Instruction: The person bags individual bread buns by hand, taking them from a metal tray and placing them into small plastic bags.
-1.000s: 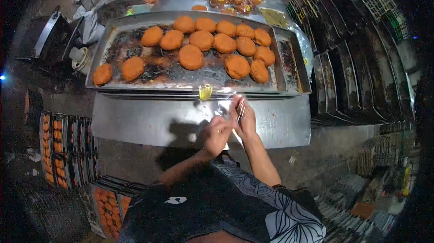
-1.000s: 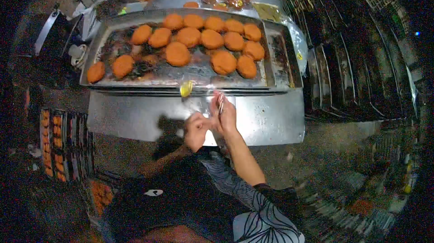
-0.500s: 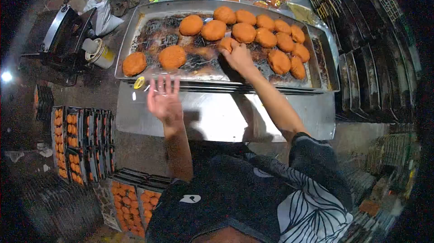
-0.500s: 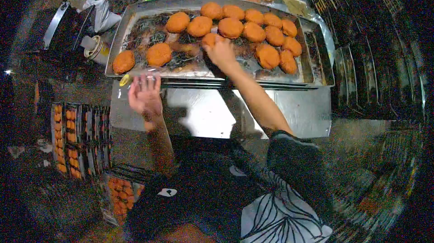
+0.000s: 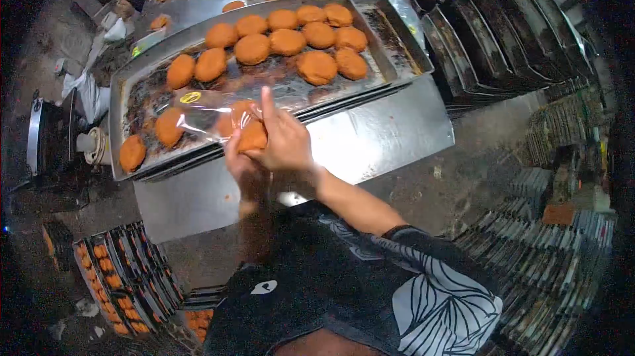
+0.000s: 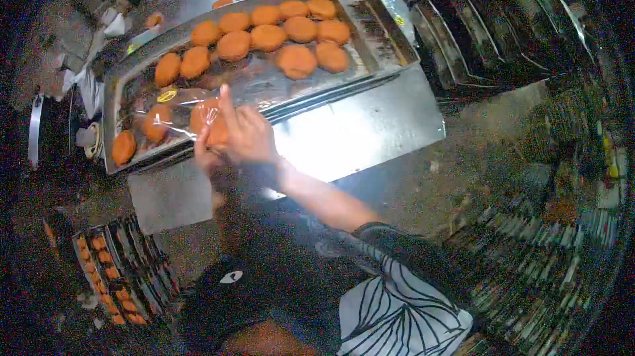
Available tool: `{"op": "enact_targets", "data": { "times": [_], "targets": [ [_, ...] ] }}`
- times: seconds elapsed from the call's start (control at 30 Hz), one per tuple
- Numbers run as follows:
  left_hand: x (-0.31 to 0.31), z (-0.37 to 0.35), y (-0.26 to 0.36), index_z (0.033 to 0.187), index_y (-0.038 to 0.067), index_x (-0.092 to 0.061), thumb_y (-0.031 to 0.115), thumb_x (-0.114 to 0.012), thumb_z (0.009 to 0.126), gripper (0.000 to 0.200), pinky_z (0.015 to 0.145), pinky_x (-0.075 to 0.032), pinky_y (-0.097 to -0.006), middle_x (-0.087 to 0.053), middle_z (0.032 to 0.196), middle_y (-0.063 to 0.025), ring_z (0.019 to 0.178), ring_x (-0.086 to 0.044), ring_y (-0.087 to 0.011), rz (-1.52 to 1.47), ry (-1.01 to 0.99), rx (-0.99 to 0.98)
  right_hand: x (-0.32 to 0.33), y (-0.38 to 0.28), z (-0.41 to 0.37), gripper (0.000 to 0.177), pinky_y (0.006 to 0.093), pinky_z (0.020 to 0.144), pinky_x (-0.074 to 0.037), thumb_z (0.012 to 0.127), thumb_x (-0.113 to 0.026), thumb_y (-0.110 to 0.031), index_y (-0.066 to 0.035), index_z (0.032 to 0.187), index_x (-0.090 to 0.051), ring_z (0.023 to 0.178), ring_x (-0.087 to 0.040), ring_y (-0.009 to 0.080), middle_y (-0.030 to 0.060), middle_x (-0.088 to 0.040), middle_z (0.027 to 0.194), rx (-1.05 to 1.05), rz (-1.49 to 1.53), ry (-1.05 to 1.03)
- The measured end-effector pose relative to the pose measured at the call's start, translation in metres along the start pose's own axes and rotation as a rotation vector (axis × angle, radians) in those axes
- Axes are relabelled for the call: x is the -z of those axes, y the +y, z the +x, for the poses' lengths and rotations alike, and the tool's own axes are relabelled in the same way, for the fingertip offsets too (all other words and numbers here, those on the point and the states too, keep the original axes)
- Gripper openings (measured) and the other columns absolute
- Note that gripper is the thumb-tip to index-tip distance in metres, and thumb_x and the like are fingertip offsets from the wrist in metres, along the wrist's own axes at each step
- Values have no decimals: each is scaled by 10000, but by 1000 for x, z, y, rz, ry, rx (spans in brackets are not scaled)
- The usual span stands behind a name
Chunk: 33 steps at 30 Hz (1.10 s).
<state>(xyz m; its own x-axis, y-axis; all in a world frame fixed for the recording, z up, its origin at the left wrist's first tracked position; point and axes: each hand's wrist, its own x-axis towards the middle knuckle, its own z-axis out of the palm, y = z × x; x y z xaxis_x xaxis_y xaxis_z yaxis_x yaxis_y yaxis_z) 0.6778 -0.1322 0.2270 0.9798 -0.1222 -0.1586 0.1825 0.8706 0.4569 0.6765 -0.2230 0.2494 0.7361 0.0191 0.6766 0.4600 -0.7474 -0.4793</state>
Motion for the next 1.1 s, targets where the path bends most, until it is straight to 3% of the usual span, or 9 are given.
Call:
{"op": "enact_targets", "data": {
  "times": [0.3,0.4,0.47,0.6,0.67,0.8,0.87,0.9,1.1],
  "targets": [
    [14,0,-28,1104,12,-443,392,-449,829,470,884,-368,-344,-454,1144,-118,1043,-459,-216,528,2,-7,39,35,-37,745,337,601,-462,719,-605,-215,128,1244,-202,696,-572,279,157,-603,894,73,83,126],
    [-26,-20,-55,1146,18,-409,396,-425,819,500,874,-358,-346,-437,1143,-133,1033,-446,-210,-848,-21,290,52,23,-12,731,321,651,-475,730,-588,-186,130,1248,-180,733,-582,294,144,-607,873,-13,168,121],
    [-32,-25,-66,1177,23,-381,375,-445,792,526,849,-361,-327,-433,1132,-130,1003,-450,-203,167,-186,-57,54,27,-12,710,312,623,-474,691,-637,-185,100,1228,-271,764,-576,245,183,-572,933,-46,264,134],
    [4,-29,-77,1064,18,-466,362,-553,723,492,641,-422,-250,-532,942,-58,768,-515,-154,-22,116,394,66,58,-53,558,340,636,-470,722,-620,-227,-56,1192,-374,865,-561,267,151,-527,939,-187,430,138],
    [0,-36,-111,974,24,-495,333,-576,733,400,515,-408,-252,-541,770,-51,627,-502,-132,480,9,5,68,96,-40,438,358,600,-461,725,-592,-190,-81,1128,-460,785,-570,286,135,-537,968,-229,218,-425],
    [60,-35,-154,852,36,-515,281,-585,741,278,587,-411,-303,-506,741,-17,675,-509,-198,1539,-545,-81,97,116,84,400,343,722,-443,728,-568,-167,-30,1096,-491,860,-539,277,179,-503,1089,-436,249,-297],
    [133,-24,-208,812,32,-517,208,-543,739,193,605,-409,-341,-500,693,-81,679,-510,-268,1747,-743,-684,65,128,101,443,349,801,-402,726,-566,-161,-14,1127,-451,942,-497,294,194,-461,1138,-188,55,-75],
    [138,-27,-212,767,34,-519,178,-540,721,152,628,-407,-356,-503,691,-134,710,-510,-308,1952,-702,-306,49,134,101,488,355,880,-362,723,-565,-155,2,1158,-410,1024,-454,312,210,-419,1188,53,-117,141],
    [135,-8,-201,743,25,-553,134,-439,807,171,546,-442,-310,-527,701,-113,600,-522,-232,1676,-685,-438,81,187,-175,367,317,691,-452,774,-593,-277,43,950,-552,806,-571,180,142,-610,856,-600,775,-981]
  ]
}}
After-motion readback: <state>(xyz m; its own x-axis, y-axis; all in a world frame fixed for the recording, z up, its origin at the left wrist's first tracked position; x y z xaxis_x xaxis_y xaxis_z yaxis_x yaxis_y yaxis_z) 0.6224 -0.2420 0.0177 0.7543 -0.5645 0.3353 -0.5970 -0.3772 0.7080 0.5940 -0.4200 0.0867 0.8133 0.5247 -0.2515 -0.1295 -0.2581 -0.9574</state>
